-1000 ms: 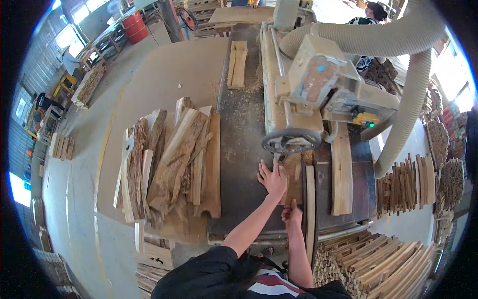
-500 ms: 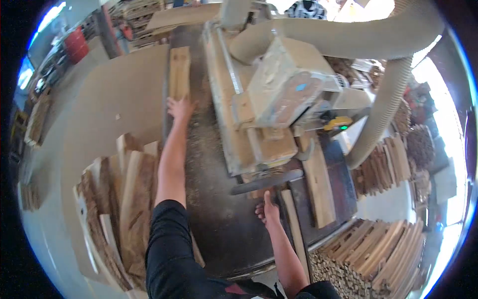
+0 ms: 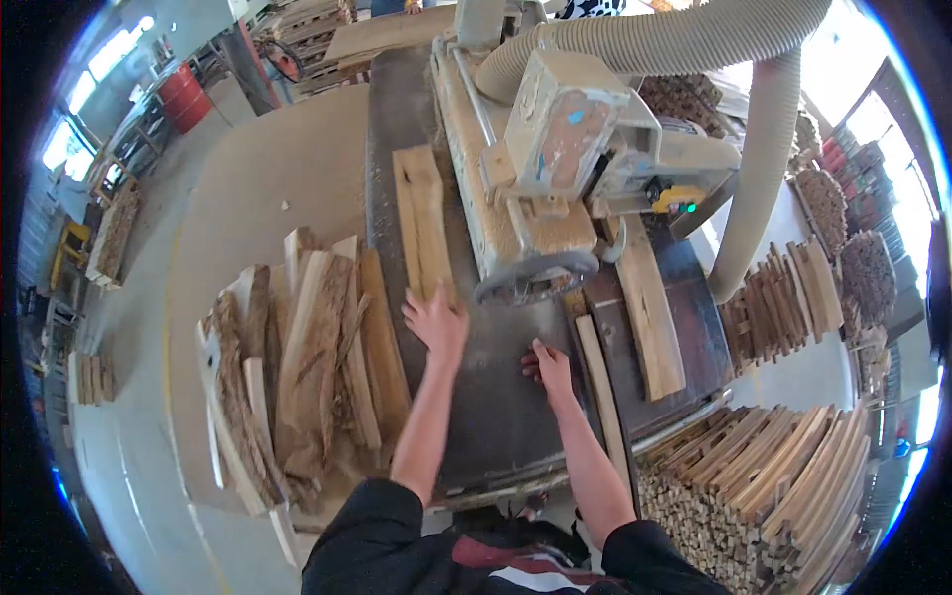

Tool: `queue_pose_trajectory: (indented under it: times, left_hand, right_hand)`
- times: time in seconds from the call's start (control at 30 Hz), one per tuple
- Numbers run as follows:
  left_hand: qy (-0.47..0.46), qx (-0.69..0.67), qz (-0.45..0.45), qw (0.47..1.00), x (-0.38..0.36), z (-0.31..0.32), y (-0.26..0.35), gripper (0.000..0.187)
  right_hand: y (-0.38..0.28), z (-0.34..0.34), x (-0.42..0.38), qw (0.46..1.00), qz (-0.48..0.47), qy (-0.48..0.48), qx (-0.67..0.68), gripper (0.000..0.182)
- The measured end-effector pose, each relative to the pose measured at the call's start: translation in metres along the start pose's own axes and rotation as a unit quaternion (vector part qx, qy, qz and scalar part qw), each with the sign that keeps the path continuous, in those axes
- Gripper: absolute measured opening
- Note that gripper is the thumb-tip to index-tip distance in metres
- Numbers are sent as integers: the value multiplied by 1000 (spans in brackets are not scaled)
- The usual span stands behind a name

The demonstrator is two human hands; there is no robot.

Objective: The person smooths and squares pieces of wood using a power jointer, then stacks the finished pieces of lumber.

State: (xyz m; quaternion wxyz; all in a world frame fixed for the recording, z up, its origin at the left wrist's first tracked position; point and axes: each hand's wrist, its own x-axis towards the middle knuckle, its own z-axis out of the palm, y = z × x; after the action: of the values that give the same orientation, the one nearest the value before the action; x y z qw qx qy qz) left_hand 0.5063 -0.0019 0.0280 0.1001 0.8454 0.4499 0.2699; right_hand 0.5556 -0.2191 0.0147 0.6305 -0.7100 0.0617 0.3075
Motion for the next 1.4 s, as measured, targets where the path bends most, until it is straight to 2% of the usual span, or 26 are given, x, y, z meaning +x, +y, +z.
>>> queue_pose_trajectory:
  times: [0.03,0.1,0.13,0.2,0.23,0.27,0.3,0.37,0.43,0.47,0.5,0.53,0.6,0.63,0.7,0.77,0.83,0.87,0.93,1.0,1.03,1.07,1.17,1.4]
  left_hand:
    - [-6,4,-1,1000,-43,-21,1,49]
    - [-36,3,-3,999,-126,-68,10,44]
    - [-65,-26,6,998,-168,-92,10,48]
    - [-94,-49,3,994,-246,-120,7,53]
    - [-119,-194,-38,973,-283,-128,1,61]
    - [-138,-335,-76,929,-313,-132,-4,69]
    - [-140,-326,-84,931,-341,-142,-3,69]
    - [-211,-233,-8,949,-398,-162,-2,85]
    - [-254,-205,-15,945,-440,-187,2,90]
    - [-247,-176,27,953,-458,-188,-3,93]
    - [-238,-147,72,957,-471,-188,-9,96]
    - [-237,-147,80,957,-478,-187,-11,96]
    - [-310,-256,-54,914,-483,-189,-13,94]
    - [-309,-257,-46,915,-478,-190,-12,94]
    - [-312,-277,30,908,-459,-188,-10,96]
    - [-317,-262,55,910,-438,-188,2,94]
    - [-299,-258,111,912,-422,-172,3,92]
    - [-309,-255,108,910,-417,-167,5,92]
    - [-334,-247,105,904,-403,-157,9,90]
    - [-330,-224,117,910,-395,-154,18,90]
    - [-320,-199,128,918,-392,-151,19,89]
    - [-282,-161,183,928,-389,-149,20,90]
    - [-318,-232,153,906,-378,-146,22,91]
    - [-338,-265,127,894,-362,-148,21,95]
  right_hand:
    - [7,-1,-12,1000,6,-7,6,42]
    - [26,-10,-40,986,-68,-55,-140,36]
    - [43,-17,-61,987,-58,-63,-139,36]
    - [75,-36,-104,928,-254,-67,-265,35]
    - [88,-50,-132,929,-247,-78,-264,35]
    - [99,-67,-162,920,-241,-41,-307,33]
    - [109,-87,-191,907,-231,-3,-353,32]
    - [132,-123,-233,917,-188,-43,-349,30]
    - [153,-153,-266,981,-82,-72,-161,29]
    - [199,-170,-261,960,-157,-53,-226,36]
    - [214,-181,-271,961,-157,-49,-221,36]
    - [222,-190,-279,967,-129,-58,-210,41]
    - [227,-199,-284,973,-107,-61,-196,45]
    - [228,-199,-284,977,-109,-69,-170,47]
    - [221,-195,-288,981,-112,-74,-140,49]
    - [197,-185,-291,993,44,-104,-22,47]
    - [224,-178,-257,989,-89,-91,-80,52]
    - [237,-175,-241,983,-139,-84,-92,53]
    - [224,-170,-231,983,-153,-74,-70,52]
    - [186,-173,-238,993,-22,-119,-2,52]
    - [176,-175,-239,993,-18,-119,-4,52]
    - [166,-176,-240,991,10,-129,18,52]
    - [152,-175,-238,989,41,-135,41,51]
    - [146,-168,-226,988,54,-135,45,50]
